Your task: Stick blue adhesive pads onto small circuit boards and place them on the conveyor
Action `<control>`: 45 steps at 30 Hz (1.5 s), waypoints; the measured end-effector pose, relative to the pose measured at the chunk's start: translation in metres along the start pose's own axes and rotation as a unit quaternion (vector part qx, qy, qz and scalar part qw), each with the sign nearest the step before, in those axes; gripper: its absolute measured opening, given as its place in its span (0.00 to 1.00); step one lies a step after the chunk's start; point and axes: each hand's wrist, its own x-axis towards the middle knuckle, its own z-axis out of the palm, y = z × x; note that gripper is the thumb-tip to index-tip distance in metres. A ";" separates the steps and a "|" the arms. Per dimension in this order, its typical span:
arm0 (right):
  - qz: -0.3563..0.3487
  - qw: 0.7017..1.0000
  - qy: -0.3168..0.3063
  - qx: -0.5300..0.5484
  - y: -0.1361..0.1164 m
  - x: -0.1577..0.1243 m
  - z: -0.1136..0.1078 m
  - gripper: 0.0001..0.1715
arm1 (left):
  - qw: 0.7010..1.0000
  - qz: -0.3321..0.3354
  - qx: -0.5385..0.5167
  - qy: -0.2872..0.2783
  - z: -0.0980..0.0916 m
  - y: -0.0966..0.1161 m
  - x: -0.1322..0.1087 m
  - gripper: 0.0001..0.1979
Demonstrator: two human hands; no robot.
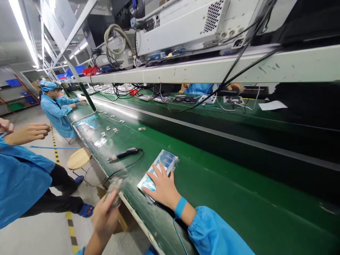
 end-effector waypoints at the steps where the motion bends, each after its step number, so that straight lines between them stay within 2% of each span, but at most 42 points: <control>1: 0.002 1.000 0.002 0.000 0.003 -0.010 -0.001 0.39 | 0.997 0.032 -0.017 -0.061 0.019 -0.006 0.002 0.11; 4: 0.007 1.000 0.016 0.006 0.011 -0.050 -0.004 0.38 | 0.964 0.114 -0.064 -0.231 0.073 -0.017 0.009 0.17; 6: 0.009 0.999 0.036 0.016 0.020 -0.079 -0.006 0.35 | 0.938 0.139 -0.080 -0.309 0.096 -0.019 0.013 0.19; 9: 0.056 0.991 0.114 0.037 0.043 -0.118 -0.008 0.30 | 0.909 0.144 -0.084 -0.382 0.100 -0.018 0.022 0.21; 12: 0.178 0.957 0.225 0.041 0.067 -0.141 -0.010 0.33 | 0.895 0.130 -0.085 -0.419 0.086 -0.006 0.027 0.27; 14: 0.231 0.938 0.256 0.045 0.075 -0.145 -0.008 0.28 | 0.896 0.109 -0.085 -0.423 0.078 0.013 0.020 0.27; 17: 0.242 0.937 0.244 0.066 0.071 -0.138 -0.002 0.20 | 0.898 0.071 -0.083 -0.426 0.079 0.054 -0.010 0.29; 20: 0.243 0.938 0.230 0.088 0.062 -0.130 0.001 0.18 | 0.891 0.052 -0.074 -0.445 0.088 0.089 -0.046 0.42; 22: 0.240 0.939 0.223 0.103 0.057 -0.128 0.002 0.19 | 0.897 0.046 -0.060 -0.435 0.092 0.099 -0.060 0.51; 24: 0.233 0.940 0.217 0.119 0.054 -0.127 0.002 0.21 | 0.908 0.040 -0.052 -0.414 0.095 0.101 -0.065 0.53; 28: 0.232 0.935 0.214 0.159 0.054 -0.127 0.000 0.25 | 0.915 -0.001 -0.063 -0.397 0.097 0.097 -0.061 0.44; 33: 0.240 0.923 0.212 0.213 0.053 -0.134 -0.007 0.27 | 0.899 -0.105 -0.078 -0.417 0.096 0.101 -0.054 0.34; 36: 0.256 0.918 0.213 0.214 0.044 -0.136 -0.007 0.26 | 0.890 -0.168 -0.097 -0.413 0.097 0.104 -0.051 0.29; 38: 0.269 0.916 0.211 0.210 0.038 -0.134 -0.006 0.29 | 0.885 -0.193 -0.108 -0.409 0.098 0.105 -0.048 0.28; 42: 0.281 0.910 0.199 0.230 0.032 -0.132 -0.004 0.35 | 0.885 -0.190 -0.116 -0.409 0.097 0.106 -0.045 0.27; 45: 0.289 0.902 0.196 0.254 0.031 -0.133 -0.007 0.35 | 0.893 -0.151 -0.118 -0.407 0.090 0.106 -0.047 0.28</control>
